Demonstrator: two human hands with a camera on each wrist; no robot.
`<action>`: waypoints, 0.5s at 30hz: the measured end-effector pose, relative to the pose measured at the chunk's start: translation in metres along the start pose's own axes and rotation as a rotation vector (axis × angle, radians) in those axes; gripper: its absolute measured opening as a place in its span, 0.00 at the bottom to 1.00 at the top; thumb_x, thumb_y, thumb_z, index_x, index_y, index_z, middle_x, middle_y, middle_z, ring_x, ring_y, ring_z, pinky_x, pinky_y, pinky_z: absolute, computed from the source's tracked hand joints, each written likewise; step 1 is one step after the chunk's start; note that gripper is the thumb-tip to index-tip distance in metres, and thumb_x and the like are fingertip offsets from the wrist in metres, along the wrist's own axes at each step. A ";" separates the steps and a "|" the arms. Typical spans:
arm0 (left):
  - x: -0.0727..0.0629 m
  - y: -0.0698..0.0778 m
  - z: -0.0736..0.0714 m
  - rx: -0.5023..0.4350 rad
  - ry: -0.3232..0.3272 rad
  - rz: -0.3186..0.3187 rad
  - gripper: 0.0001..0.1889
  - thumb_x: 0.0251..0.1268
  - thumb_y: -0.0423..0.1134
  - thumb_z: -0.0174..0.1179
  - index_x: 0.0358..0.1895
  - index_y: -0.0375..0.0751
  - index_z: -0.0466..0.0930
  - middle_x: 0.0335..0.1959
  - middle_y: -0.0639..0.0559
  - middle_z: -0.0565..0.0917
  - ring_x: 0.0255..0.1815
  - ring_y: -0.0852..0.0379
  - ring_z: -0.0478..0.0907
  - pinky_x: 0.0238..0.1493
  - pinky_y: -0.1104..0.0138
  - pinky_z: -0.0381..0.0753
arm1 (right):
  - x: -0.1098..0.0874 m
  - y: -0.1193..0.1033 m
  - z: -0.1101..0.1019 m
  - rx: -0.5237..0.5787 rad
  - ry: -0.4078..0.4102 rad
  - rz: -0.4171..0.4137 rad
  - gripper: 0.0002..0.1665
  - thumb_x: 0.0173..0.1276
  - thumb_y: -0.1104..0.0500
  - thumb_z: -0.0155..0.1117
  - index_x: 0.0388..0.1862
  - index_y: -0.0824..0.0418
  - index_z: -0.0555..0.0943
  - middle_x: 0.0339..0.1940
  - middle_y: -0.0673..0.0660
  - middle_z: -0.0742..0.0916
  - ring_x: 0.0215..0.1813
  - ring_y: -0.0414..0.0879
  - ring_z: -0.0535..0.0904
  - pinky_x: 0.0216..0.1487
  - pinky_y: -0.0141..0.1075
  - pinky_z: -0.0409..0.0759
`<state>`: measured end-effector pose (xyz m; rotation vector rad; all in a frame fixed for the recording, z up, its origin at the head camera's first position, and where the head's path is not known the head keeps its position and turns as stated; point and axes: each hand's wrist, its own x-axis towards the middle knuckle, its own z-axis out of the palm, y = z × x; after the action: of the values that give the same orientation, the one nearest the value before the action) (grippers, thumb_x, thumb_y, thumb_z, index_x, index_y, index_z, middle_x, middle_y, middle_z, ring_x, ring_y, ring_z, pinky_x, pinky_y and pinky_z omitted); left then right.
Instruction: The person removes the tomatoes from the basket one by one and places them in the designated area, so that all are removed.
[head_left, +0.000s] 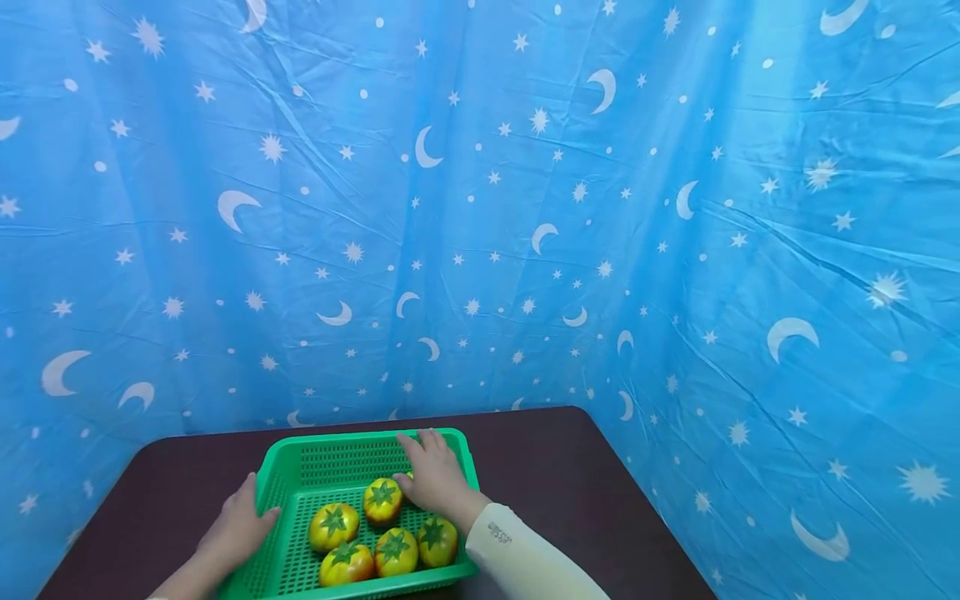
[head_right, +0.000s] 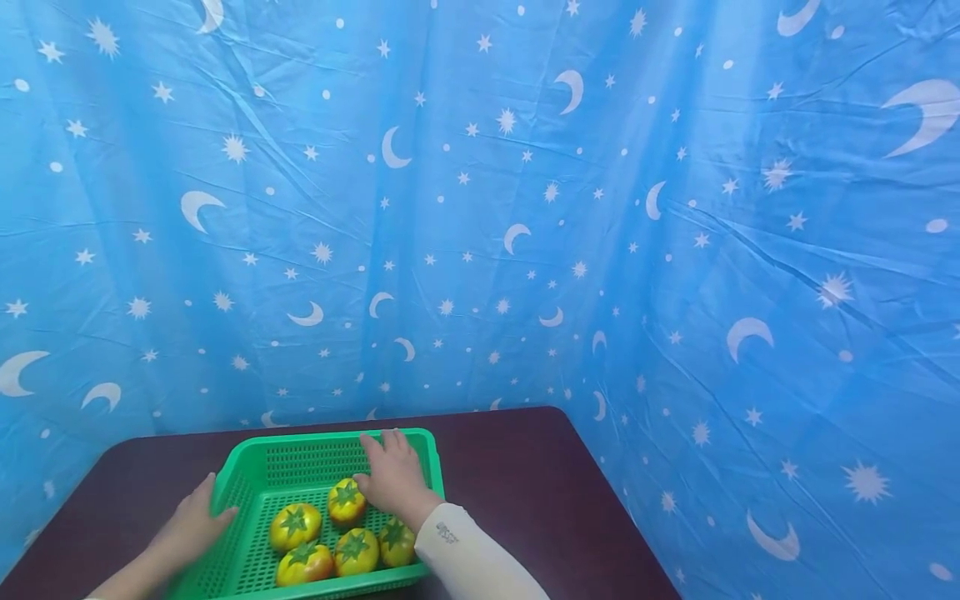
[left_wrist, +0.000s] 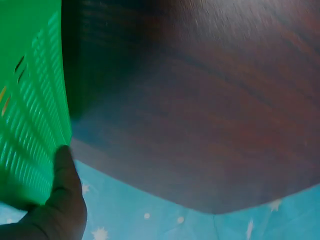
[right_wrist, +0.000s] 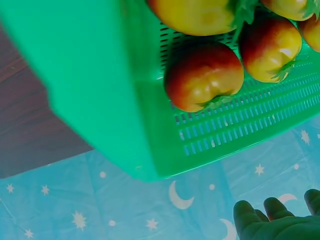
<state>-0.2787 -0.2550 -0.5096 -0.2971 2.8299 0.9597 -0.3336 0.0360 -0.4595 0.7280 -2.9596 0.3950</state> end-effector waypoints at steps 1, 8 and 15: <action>0.000 -0.002 0.001 -0.005 -0.002 -0.010 0.45 0.72 0.42 0.55 0.72 0.11 0.38 0.67 0.12 0.54 0.68 0.18 0.58 0.62 0.33 0.69 | 0.002 -0.003 0.001 0.006 -0.003 0.004 0.36 0.74 0.44 0.61 0.78 0.44 0.63 0.79 0.57 0.67 0.81 0.56 0.59 0.75 0.54 0.67; 0.001 -0.011 0.006 -0.003 0.010 -0.052 0.37 0.76 0.37 0.45 0.76 0.19 0.37 0.65 0.17 0.65 0.59 0.23 0.72 0.46 0.42 0.79 | 0.023 -0.016 0.009 0.105 -0.033 0.048 0.38 0.74 0.44 0.61 0.79 0.42 0.61 0.80 0.57 0.64 0.80 0.57 0.61 0.72 0.55 0.70; 0.001 -0.009 0.012 0.023 0.035 -0.034 0.35 0.75 0.33 0.44 0.76 0.18 0.40 0.47 0.25 0.79 0.32 0.43 0.81 0.29 0.55 0.76 | 0.037 -0.026 0.021 0.127 -0.096 0.123 0.41 0.72 0.44 0.63 0.80 0.39 0.59 0.81 0.55 0.62 0.79 0.57 0.62 0.71 0.56 0.71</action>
<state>-0.2769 -0.2550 -0.5244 -0.3616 2.8557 0.9228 -0.3549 -0.0083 -0.4690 0.5940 -3.1033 0.5764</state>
